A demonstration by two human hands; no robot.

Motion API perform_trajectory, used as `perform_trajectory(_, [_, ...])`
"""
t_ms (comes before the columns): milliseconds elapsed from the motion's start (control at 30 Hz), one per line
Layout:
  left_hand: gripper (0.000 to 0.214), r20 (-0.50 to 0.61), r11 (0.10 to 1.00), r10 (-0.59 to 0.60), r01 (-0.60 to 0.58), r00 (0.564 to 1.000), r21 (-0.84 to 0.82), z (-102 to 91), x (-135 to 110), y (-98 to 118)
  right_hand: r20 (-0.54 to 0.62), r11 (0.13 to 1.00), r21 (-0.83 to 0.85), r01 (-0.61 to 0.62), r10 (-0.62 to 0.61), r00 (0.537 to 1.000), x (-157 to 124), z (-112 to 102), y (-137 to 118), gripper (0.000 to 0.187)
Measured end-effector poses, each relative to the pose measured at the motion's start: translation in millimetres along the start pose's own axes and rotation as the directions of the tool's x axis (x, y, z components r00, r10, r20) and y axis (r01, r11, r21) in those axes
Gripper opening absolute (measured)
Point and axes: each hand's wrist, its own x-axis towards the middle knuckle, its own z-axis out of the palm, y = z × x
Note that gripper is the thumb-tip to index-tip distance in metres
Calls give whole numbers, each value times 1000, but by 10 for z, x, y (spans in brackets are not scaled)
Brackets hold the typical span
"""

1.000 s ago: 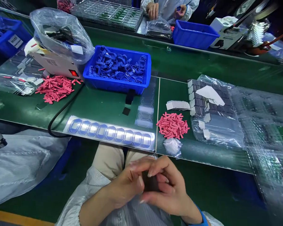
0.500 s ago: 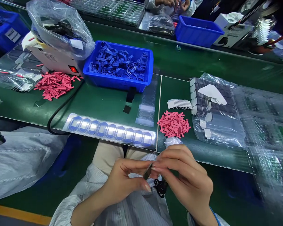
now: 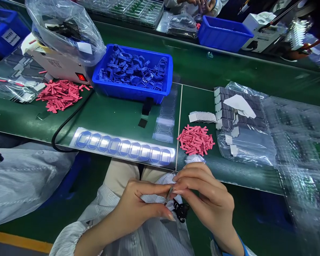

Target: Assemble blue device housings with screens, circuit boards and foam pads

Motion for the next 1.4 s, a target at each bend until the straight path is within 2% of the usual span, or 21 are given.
perform_trajectory(200, [41,5,997,22,-22,1000,70,1,-7,-23,-7,1000,0,-18,18,1000,-48,68,43,14])
perform_trajectory(300, [32,-48,999,-23,21,999,-42,61,8,-25,-69,978,-206,40,-56,996,-117,166,19,14])
perform_trajectory(367, [32,-107,990,-62,48,992,-135,103,31,-51,-140,909,-406,98,-168,976,-198,212,-16,14])
perform_trajectory(433, [37,-188,977,-90,50,978,-209,125,70,-96,-173,845,-523,115,-237,956,-290,209,-28,13])
perform_trajectory(467, [38,-234,970,-103,45,967,-239,125,95,-121,-192,844,-530,83,-215,958,-332,186,-9,12])
perform_trajectory(533, [37,-306,958,-122,31,944,-287,106,150,-161,-242,865,-496,-81,-48,969,-399,116,99,10])
perform_trajectory(600, [36,-341,951,-123,12,932,-310,75,196,-179,-293,812,-519,-269,126,948,-443,46,291,9])
perform_trajectory(633, [36,-343,953,-115,6,932,-304,59,211,-178,-315,757,-566,-327,168,934,-460,22,399,11])
perform_trajectory(700, [35,-330,966,-83,-5,940,-257,32,220,-161,-364,665,-652,-364,146,920,-485,1,579,10])
perform_trajectory(767, [34,-305,988,-31,-17,952,-152,6,213,-132,-377,631,-705,-323,53,925,-486,2,647,2])
perform_trajectory(800, [35,-287,997,11,-32,958,-68,-11,213,-116,-344,650,-712,-266,8,939,-469,2,632,8])
perform_trajectory(867, [46,-214,978,149,-112,965,173,-51,235,-78,-220,755,-647,-108,-49,974,-385,-11,530,22])
perform_trajectory(933, [68,-57,837,372,-309,926,452,-99,300,-28,-76,869,-494,25,-72,995,-238,-35,391,39])
perform_trajectory(1033, [78,251,419,616,-580,747,699,-157,443,80,25,918,-369,144,-145,989,44,-67,248,42])
perform_trajectory(1100, [69,393,196,644,-639,656,744,-188,528,162,38,901,-376,214,-216,976,216,-78,239,32])
perform_trajectory(1200, [68,512,37,612,-669,603,742,-274,664,298,33,860,-433,271,-285,958,385,-91,347,29])
perform_trajectory(1233, [73,530,18,588,-665,611,746,-327,737,362,13,844,-458,278,-307,952,414,-96,403,28])
perform_trajectory(1300, [85,488,18,500,-572,715,820,-477,969,538,-64,828,-494,266,-340,938,431,-101,526,27])
perform_trajectory(1333, [86,414,16,432,-466,801,885,-570,1133,649,-112,828,-501,251,-350,930,420,-96,583,26])
perform_trajectory(1367, [71,257,15,350,-279,901,960,-667,1327,765,-159,835,-500,230,-350,923,399,-85,633,25])
perform_trajectory(1400, [56,165,3,347,-177,923,984,-764,1543,878,-200,846,-493,203,-337,920,368,-66,674,25])
